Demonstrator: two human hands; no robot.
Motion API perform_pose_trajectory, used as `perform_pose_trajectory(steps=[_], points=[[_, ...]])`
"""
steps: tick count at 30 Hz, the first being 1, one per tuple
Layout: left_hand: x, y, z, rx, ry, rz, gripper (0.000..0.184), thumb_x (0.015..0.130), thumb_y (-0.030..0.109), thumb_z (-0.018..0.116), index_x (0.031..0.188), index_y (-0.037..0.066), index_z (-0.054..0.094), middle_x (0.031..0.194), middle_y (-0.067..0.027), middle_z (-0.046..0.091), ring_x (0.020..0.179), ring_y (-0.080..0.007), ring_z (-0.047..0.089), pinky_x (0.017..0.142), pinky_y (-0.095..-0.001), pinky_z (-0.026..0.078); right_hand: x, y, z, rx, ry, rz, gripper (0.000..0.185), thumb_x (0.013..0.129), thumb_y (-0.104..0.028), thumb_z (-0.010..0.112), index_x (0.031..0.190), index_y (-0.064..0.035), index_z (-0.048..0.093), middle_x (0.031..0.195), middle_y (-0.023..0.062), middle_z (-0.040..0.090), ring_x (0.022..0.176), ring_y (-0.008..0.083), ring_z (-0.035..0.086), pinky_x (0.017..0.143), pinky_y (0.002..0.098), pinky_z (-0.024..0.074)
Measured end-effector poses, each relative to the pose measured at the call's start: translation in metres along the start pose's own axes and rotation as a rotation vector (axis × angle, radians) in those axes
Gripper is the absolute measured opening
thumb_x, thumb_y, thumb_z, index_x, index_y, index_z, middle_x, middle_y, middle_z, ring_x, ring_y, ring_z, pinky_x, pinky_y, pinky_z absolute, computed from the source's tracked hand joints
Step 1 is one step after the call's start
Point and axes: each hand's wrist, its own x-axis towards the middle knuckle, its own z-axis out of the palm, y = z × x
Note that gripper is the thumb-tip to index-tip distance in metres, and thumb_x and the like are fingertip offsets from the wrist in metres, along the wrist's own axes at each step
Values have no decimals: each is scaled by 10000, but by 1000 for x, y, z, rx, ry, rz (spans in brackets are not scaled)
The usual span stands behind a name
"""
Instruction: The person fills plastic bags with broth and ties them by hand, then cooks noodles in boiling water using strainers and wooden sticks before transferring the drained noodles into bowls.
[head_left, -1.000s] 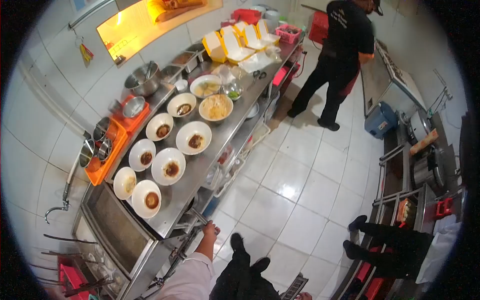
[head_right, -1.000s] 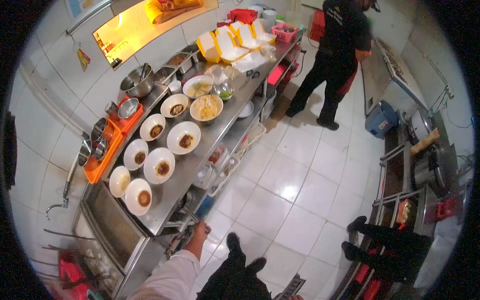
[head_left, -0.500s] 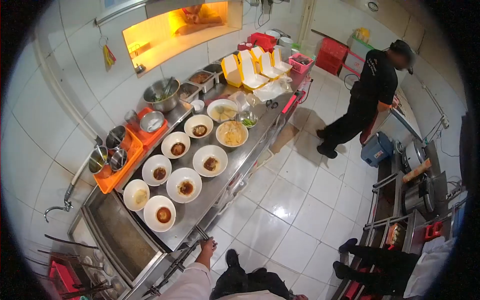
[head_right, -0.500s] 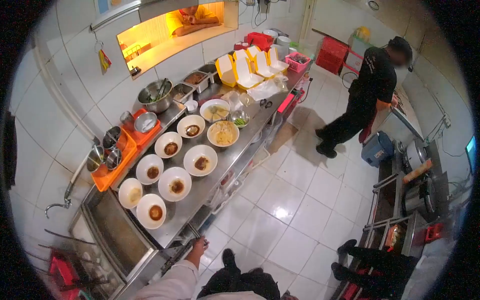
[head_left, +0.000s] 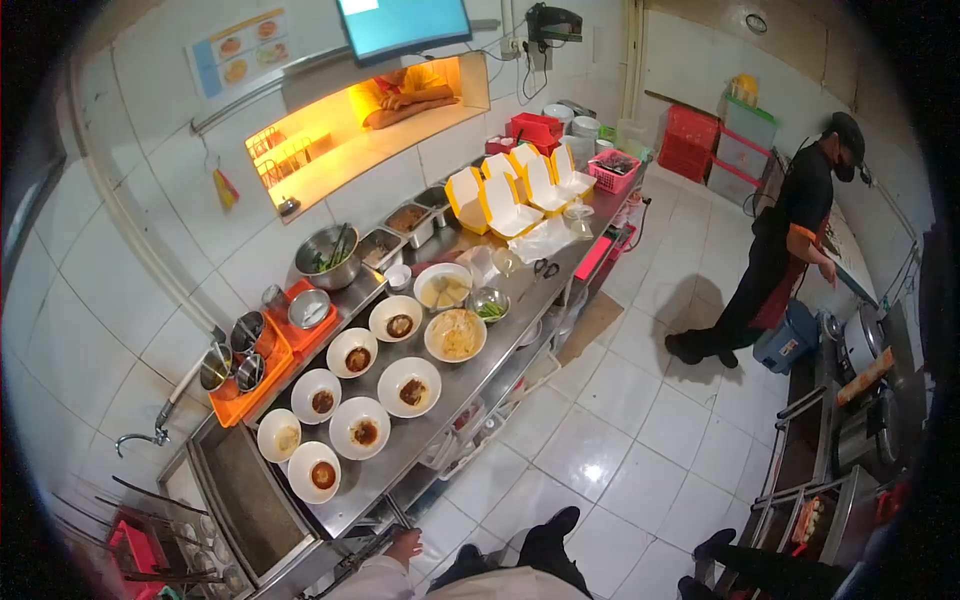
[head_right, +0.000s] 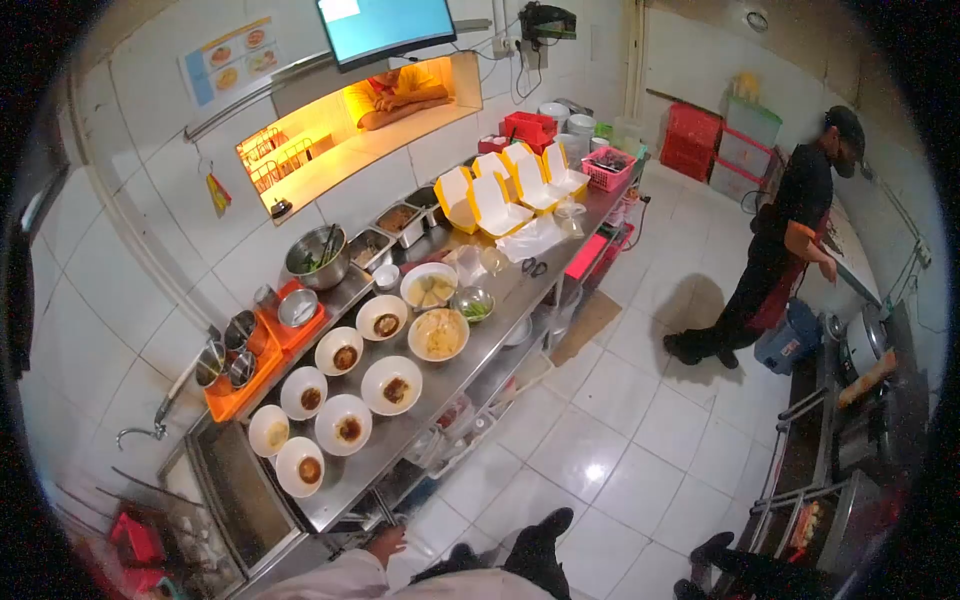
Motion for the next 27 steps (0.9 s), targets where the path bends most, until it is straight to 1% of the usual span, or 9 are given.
perform_pose_trajectory(steps=[7,8,9,11,15,19,22,23,27], points=[[-27,30,29,722,275,440,408,847,359,559,1159,100,600,1039,-156,638,922,-278,622,781,-432,502,85,-134,-73,222,180,48,289,863,-270,474,1059,-75,561,857,147,657,712,285,644,623,418,492],[4,32,42,723,646,167,395,858,365,519,1094,71,636,994,-201,650,902,-317,630,810,-443,487,96,-153,-87,201,189,6,296,867,-283,467,1063,-80,560,864,136,658,730,273,640,652,412,486],[-23,39,51,1046,499,237,783,756,491,591,1384,64,402,1274,-278,516,1166,-393,523,1002,-442,394,104,-171,-102,159,188,-34,300,868,-290,464,1061,-82,559,870,134,655,746,268,636,660,412,483],[2,26,58,1081,856,566,431,870,329,531,1137,-5,587,1003,-191,657,904,-329,627,802,-473,474,124,-207,-127,152,170,-23,279,868,-273,463,1042,-77,558,839,142,637,708,259,623,623,399,476],[0,21,103,845,808,488,776,826,395,567,1424,6,264,1163,-260,579,1108,-360,561,1008,-502,369,175,-258,-154,27,229,4,237,863,-251,490,1003,-68,545,756,140,629,599,238,605,506,346,450],[-39,42,132,304,-260,-39,650,845,458,599,1369,130,397,1151,-162,615,944,-234,619,872,-463,423,211,-327,-119,-59,173,-146,166,864,-191,502,965,-66,545,730,129,632,532,212,581,441,312,433],[-27,46,150,503,-279,-148,504,885,456,560,1284,154,503,1145,-117,629,966,-247,612,833,-440,441,237,-392,-61,-218,109,-265,176,844,-153,567,995,-63,568,710,105,631,514,146,554,421,259,424],[-17,47,155,570,-275,-153,490,896,450,529,1285,157,478,1149,-113,629,948,-241,609,809,-436,431,291,-387,-48,-415,58,-634,249,836,-169,596,1063,-66,581,687,89,622,504,126,538,432,259,417],[4,78,169,503,-301,-156,436,900,428,525,1242,157,524,1098,-91,643,918,-234,609,798,-416,436,189,-605,78,-581,-74,-1031,381,814,-156,642,1175,-66,557,953,154,612,882,251,605,767,372,489]])
